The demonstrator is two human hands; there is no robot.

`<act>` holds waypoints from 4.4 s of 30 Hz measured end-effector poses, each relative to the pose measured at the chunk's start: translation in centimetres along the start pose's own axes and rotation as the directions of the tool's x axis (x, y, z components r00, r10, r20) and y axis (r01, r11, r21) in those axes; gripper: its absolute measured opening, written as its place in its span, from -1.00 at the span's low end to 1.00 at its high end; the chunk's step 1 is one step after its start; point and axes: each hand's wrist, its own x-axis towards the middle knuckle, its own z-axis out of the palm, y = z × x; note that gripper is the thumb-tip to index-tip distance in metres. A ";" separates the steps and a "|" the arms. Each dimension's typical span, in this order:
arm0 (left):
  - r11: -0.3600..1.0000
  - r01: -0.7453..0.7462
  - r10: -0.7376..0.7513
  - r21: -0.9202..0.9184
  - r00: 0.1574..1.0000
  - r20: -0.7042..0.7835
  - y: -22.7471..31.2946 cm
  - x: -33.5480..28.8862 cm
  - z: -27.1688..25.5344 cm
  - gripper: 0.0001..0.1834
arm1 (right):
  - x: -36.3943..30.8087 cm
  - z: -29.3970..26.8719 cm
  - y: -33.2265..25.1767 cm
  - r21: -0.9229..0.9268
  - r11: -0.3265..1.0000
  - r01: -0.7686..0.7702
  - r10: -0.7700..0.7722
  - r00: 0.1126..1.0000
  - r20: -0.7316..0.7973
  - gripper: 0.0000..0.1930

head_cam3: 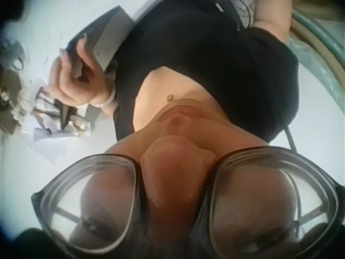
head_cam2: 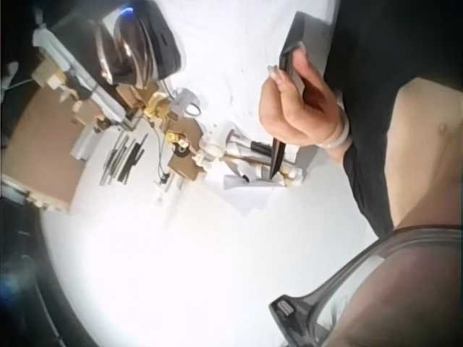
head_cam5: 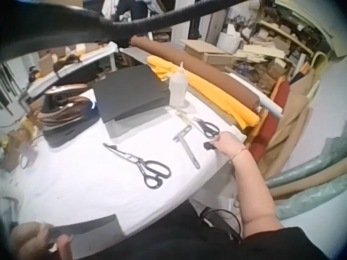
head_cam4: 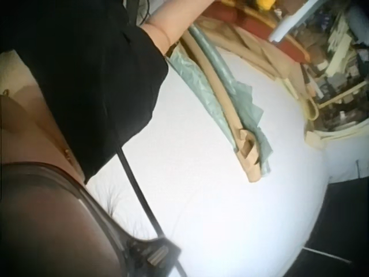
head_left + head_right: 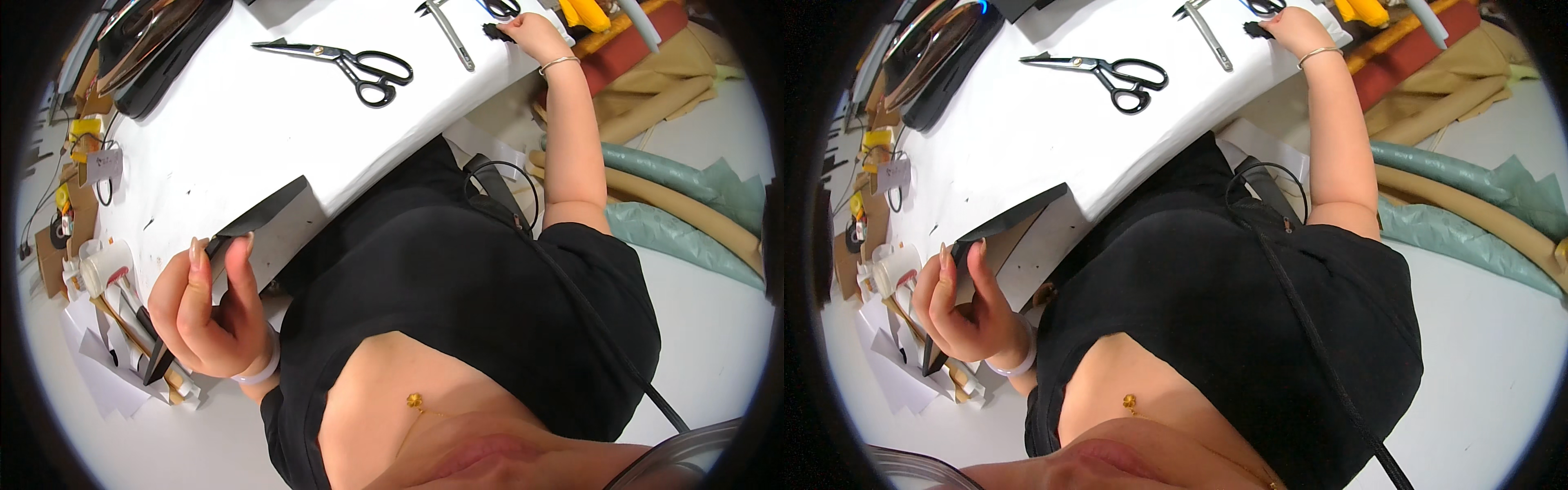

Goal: The person uses large scissors to trim the edges of a black material attached to a cardboard backing. They repeatedly cut, rotate, and inspect the edges, then use a small tool to refine corners and remove small pieces of excess material.

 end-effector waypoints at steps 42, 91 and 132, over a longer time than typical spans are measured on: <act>0.995 0.023 -0.022 -0.101 1.000 0.013 -1.0 0.5 0.0 -0.53 | 0.1 9.6 -28.9 0.485 0.716 0.502 -0.409 0.865 -0.292 -0.76; 0.734 0.511 -0.574 -0.447 0.819 -0.005 1.3 4.2 -1.5 -0.87 | -17.4 -5.7 -31.3 0.759 -0.081 0.647 -0.721 0.487 -0.492 -0.88; 0.811 0.444 -0.486 -0.381 0.874 -0.017 1.1 3.5 -1.1 -0.89 | -6.3 1.3 -5.1 -0.274 0.950 0.147 -0.291 0.733 -0.615 -0.81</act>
